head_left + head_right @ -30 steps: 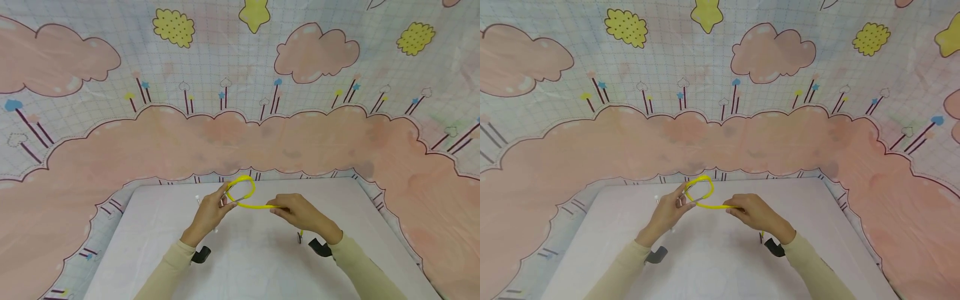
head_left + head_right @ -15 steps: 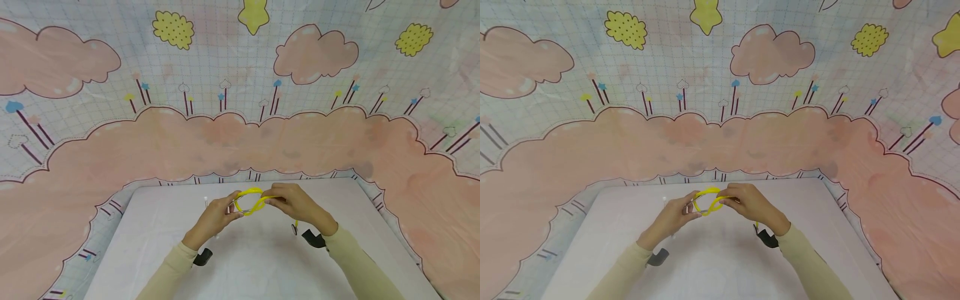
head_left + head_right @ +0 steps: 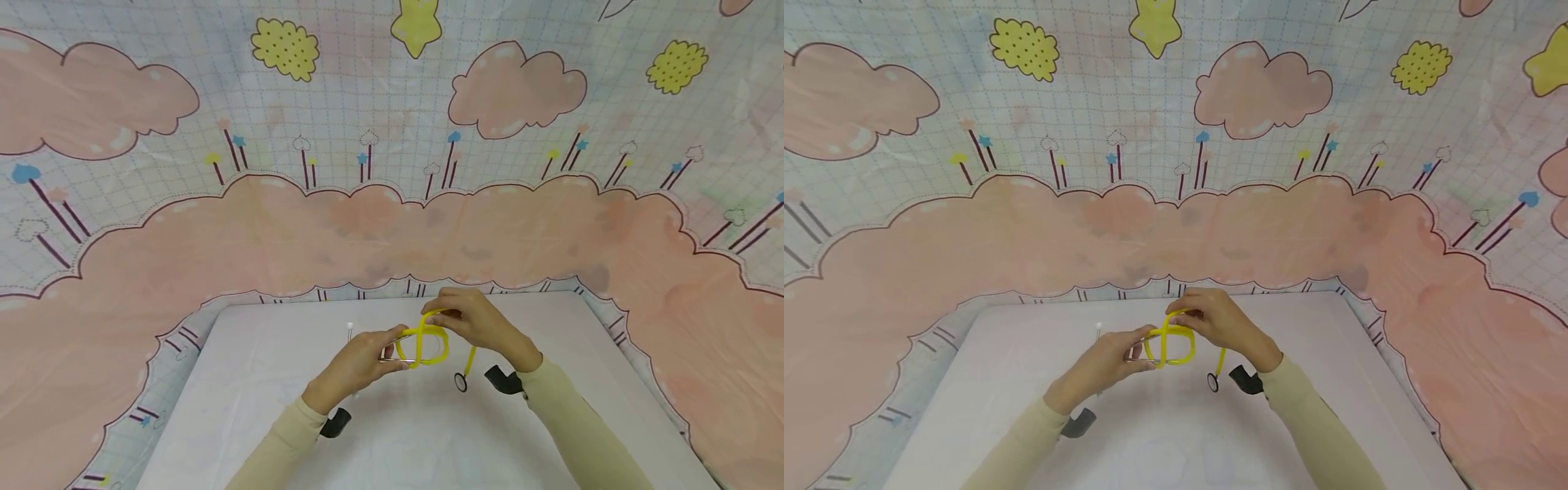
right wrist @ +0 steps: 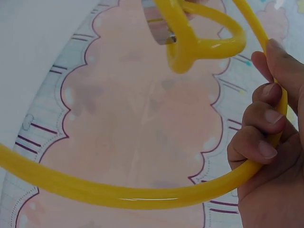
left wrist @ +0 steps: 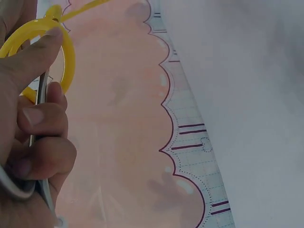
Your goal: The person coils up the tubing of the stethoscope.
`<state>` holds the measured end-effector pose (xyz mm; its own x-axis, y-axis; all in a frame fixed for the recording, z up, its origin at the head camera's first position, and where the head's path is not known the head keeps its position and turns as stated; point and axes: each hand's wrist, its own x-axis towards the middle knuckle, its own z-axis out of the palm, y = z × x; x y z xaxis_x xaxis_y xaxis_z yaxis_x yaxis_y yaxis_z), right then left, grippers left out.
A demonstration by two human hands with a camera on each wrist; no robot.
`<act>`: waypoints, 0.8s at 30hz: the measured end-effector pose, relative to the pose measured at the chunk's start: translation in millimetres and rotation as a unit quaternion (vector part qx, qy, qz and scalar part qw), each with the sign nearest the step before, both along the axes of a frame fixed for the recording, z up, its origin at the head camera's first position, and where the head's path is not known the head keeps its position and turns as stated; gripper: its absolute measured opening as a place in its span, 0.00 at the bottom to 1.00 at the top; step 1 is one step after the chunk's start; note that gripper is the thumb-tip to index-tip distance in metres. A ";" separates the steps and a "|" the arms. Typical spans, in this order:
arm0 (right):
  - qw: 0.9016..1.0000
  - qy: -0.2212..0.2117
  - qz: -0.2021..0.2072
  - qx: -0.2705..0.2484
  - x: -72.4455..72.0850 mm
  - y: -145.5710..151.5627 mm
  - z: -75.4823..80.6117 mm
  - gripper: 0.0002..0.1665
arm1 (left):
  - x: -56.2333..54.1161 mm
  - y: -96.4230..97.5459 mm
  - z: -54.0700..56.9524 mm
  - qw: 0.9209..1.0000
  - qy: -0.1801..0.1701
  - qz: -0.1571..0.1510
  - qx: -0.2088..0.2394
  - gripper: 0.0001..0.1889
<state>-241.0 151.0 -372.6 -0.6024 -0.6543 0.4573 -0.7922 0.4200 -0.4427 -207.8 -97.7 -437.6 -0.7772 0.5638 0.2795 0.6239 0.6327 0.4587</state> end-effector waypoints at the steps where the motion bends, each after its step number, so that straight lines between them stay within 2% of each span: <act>1: 1.000 -0.005 -0.001 -0.002 -1.0 0.0 -1.0 0.09 | 0.9 0.5 0.9 1.000 0.005 -0.004 -0.003 0.27; 7: 0.999 -0.033 -0.009 -0.014 -7.9 -0.3 -8.0 0.08 | 5.3 3.1 4.3 0.999 0.032 -0.028 -0.002 0.27; 9: 0.998 -0.056 -0.009 -0.026 -10.4 -0.7 -12.5 0.08 | 6.1 3.2 4.2 0.999 0.037 -0.033 0.006 0.27; 11: 0.994 -0.098 -0.006 -0.040 -12.4 -1.4 -18.5 0.07 | 7.3 3.5 4.4 0.998 0.044 -0.037 0.012 0.26; 15: 0.977 -0.204 0.010 -0.067 -16.4 -3.1 -32.8 0.09 | 9.2 4.0 4.9 0.997 0.047 -0.051 0.034 0.26; 17: 0.967 -0.241 0.017 -0.074 -18.3 -3.4 -39.0 0.11 | 10.2 4.2 4.9 0.997 0.050 -0.053 0.040 0.26; 24: 0.943 -0.315 0.060 -0.093 -22.2 -2.8 -48.4 0.18 | 10.1 2.4 0.7 0.994 0.060 -0.065 0.066 0.28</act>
<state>-263.2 148.3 -421.0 -0.7195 -0.6785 0.1481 -0.3852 0.2125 -0.8980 -197.7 -95.2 -436.9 -0.6560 0.6099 0.4446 0.7524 0.4815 0.4496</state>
